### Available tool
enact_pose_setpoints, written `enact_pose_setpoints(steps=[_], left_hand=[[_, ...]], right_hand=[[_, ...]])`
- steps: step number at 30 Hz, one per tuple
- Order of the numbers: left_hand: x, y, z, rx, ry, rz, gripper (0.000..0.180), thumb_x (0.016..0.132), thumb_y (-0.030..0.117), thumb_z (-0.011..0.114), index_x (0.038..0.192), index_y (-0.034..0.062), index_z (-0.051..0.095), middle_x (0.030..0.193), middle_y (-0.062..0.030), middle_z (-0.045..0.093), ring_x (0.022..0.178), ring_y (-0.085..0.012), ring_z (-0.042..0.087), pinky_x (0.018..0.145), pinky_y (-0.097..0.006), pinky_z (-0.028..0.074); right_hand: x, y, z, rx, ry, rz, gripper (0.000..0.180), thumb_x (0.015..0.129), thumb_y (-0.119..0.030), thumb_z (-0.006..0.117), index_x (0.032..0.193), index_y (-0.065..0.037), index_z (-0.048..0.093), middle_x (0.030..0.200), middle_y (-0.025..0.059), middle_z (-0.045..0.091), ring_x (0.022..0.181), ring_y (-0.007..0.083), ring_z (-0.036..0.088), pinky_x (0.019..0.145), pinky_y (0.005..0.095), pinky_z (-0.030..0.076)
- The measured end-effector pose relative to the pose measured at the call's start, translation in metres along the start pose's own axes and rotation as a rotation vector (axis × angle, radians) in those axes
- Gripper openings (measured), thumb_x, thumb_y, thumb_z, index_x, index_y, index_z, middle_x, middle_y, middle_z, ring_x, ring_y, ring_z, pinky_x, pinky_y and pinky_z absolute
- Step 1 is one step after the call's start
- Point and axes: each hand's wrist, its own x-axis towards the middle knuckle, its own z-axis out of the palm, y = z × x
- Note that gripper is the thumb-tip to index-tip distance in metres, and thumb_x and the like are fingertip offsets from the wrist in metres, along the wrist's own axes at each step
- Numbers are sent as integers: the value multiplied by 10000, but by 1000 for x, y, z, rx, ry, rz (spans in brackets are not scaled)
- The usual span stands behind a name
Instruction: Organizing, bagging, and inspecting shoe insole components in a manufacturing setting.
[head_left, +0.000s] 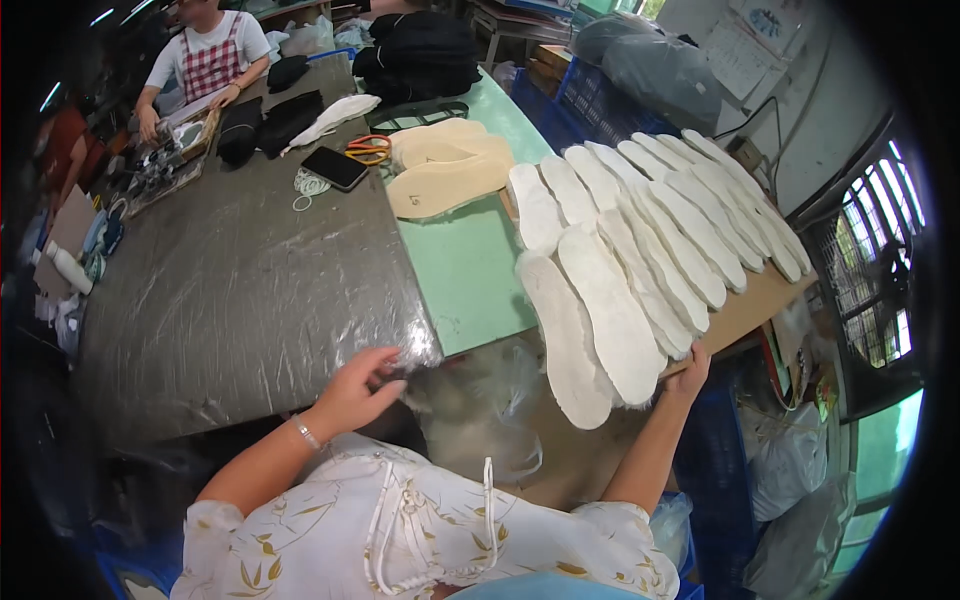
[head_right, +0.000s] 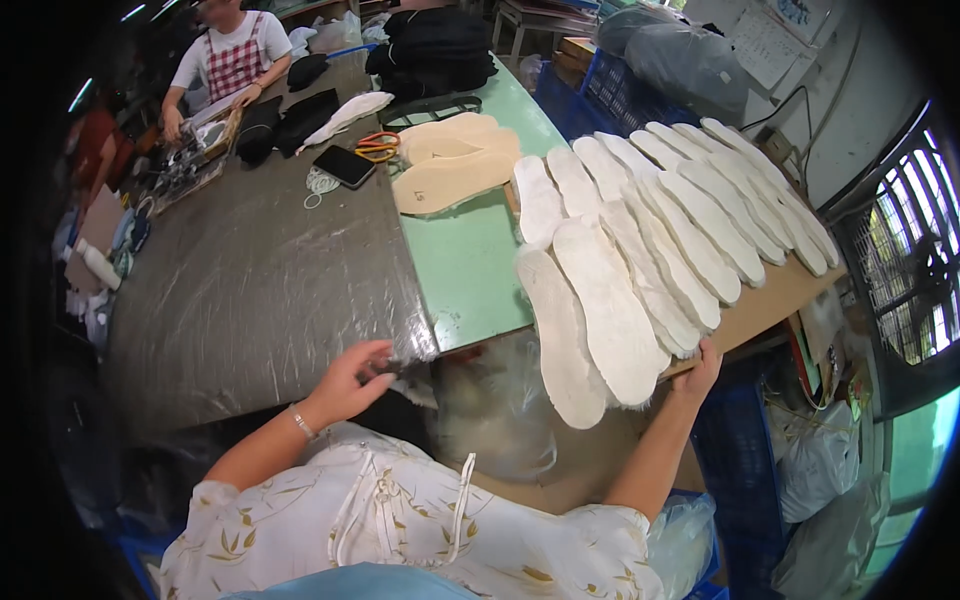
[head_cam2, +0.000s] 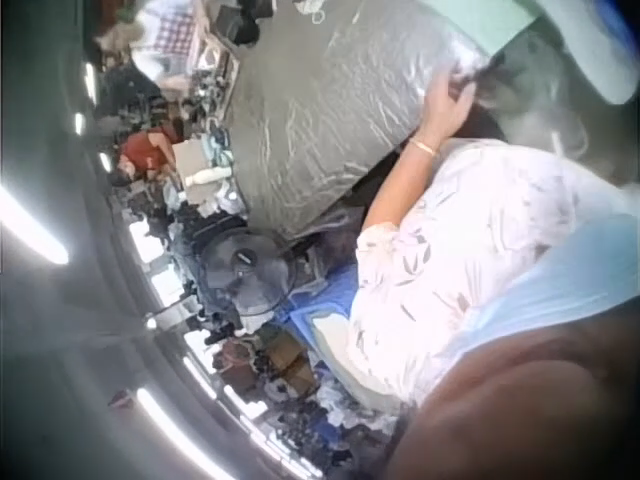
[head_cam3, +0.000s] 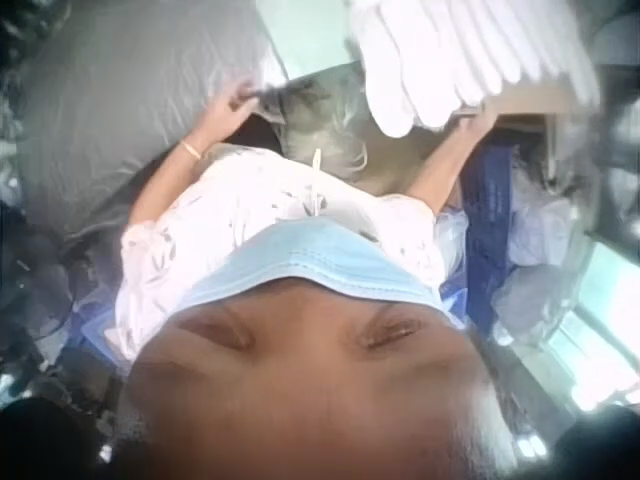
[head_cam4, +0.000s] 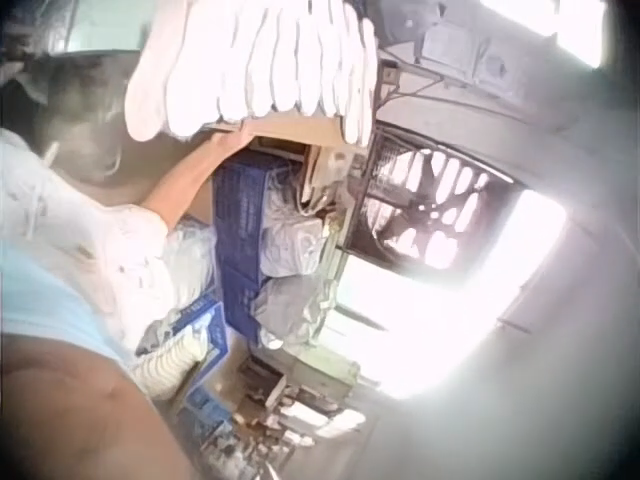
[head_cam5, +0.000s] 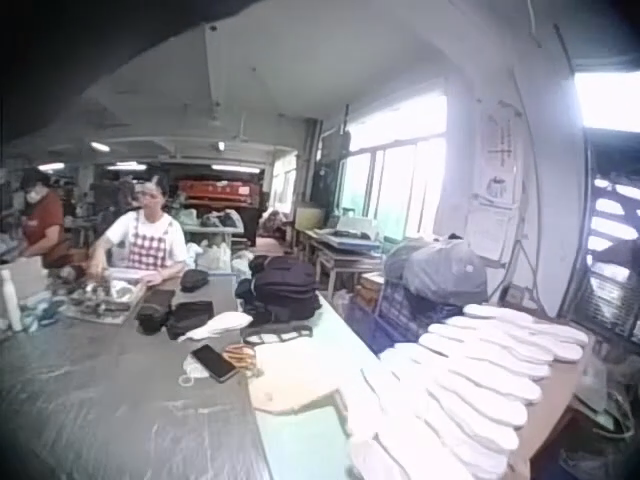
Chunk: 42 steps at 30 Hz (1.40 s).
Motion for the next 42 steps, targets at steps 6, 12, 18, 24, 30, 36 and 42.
enact_pose_setpoints(steps=[6, 12, 18, 24, 30, 36, 42], left_hand=[[20, -24, 15, 45, -143, 79, 510, 877, 165, 682, 1348, 73, 507, 1182, -82, 572, 989, -194, 564, 768, -298, 498], [10, -26, 11, 70, -98, 106, 476, 859, 169, 678, 1300, 60, 534, 1147, -113, 605, 966, -231, 600, 782, -331, 512], [52, -20, 9, 248, -83, 262, 440, 850, 171, 662, 1259, 44, 559, 1137, -154, 615, 1004, -339, 616, 867, -397, 499], [81, -19, 30, 82, -172, 51, 386, 883, 103, 644, 1254, 22, 573, 1118, -142, 625, 996, -233, 630, 846, -357, 510], [28, 2, 54, -5, -378, 150, 523, 844, 224, 709, 1293, 7, 550, 1240, -168, 582, 1167, -301, 575, 988, -352, 456], [-2, 26, 51, -61, -432, 317, 756, 792, 179, 809, 1412, 30, 402, 1392, -132, 488, 1242, -217, 506, 1039, -347, 425], [-27, 41, 14, -747, -26, -1, 543, 901, 188, 704, 1353, 15, 458, 1319, -70, 534, 1151, -158, 531, 996, -306, 434]], right_hand=[[-9, 14, -34, 59, 51, 91, 446, 848, -29, 532, 1284, 52, 488, 1212, 160, 597, 1083, 307, 616, 941, 429, 505], [-62, 27, -84, 71, 176, 117, 419, 878, -82, 508, 1263, 84, 509, 1224, 180, 607, 1105, 316, 620, 962, 451, 502], [-94, 47, -102, 96, 264, 116, 423, 894, -116, 533, 1266, 85, 514, 1229, 174, 611, 1106, 301, 620, 961, 432, 505], [-107, 47, -95, 128, 318, -2, 433, 911, -94, 522, 1307, 75, 471, 1260, 174, 586, 1123, 299, 611, 970, 427, 505], [-130, 21, 7, 250, 213, 41, 435, 927, -79, 457, 1338, 62, 443, 1301, 187, 560, 1158, 313, 594, 997, 452, 495], [-165, 36, 172, 172, 60, -52, 470, 927, -44, 482, 1387, 27, 412, 1362, 155, 506, 1225, 287, 534, 1033, 423, 443], [-256, 82, 324, 331, -141, 39, 460, 924, -3, 522, 1370, 22, 411, 1354, 119, 501, 1220, 231, 508, 1043, 383, 402]])
